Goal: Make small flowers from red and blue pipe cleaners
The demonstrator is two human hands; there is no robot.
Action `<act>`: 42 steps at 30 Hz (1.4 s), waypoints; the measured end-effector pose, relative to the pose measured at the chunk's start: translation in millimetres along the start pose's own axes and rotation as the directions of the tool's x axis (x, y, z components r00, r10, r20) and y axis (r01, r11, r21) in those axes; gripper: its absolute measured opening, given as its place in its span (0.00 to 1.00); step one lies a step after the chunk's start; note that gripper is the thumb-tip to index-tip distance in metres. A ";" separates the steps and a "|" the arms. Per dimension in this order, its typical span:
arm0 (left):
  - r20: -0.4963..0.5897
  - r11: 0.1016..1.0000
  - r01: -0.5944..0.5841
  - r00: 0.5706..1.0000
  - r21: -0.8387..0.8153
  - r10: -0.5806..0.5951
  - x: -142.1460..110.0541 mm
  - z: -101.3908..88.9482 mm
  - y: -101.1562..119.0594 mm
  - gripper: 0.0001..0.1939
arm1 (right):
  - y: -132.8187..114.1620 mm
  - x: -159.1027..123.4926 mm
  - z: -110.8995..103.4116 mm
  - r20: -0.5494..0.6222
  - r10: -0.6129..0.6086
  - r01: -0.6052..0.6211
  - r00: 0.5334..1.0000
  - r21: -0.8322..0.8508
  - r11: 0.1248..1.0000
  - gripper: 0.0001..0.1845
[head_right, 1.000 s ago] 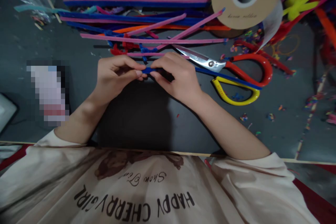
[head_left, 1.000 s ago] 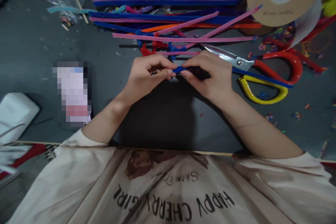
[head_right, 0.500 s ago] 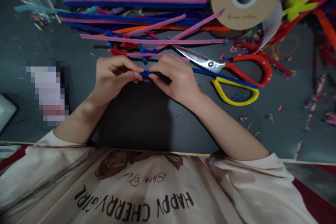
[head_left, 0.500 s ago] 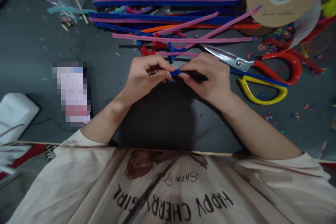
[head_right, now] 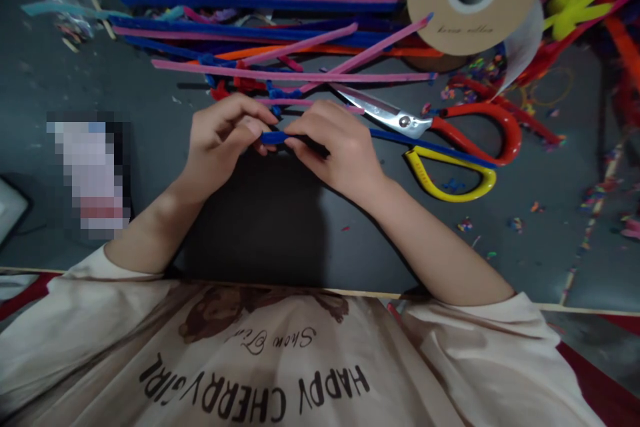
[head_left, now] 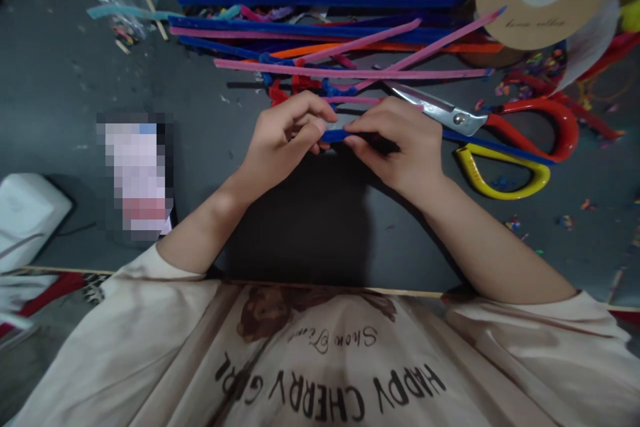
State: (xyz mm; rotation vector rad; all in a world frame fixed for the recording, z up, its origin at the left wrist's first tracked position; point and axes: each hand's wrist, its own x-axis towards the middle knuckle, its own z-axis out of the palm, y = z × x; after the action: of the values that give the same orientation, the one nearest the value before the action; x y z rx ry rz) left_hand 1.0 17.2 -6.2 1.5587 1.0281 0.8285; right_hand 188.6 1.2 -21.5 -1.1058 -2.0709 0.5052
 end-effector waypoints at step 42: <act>0.141 0.939 -0.181 0.979 0.292 0.145 -1.8 -2.7 5.3 0.19 | 1.0 -2.7 2.5 -0.050 0.014 -0.014 0.999 0.002 1.000 0.10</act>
State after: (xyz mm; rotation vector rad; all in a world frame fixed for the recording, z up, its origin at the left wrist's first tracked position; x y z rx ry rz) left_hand -1.0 16.1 -0.4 1.9540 0.9827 0.7028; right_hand 188.2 -0.5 -24.9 -1.1217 -2.0202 0.4819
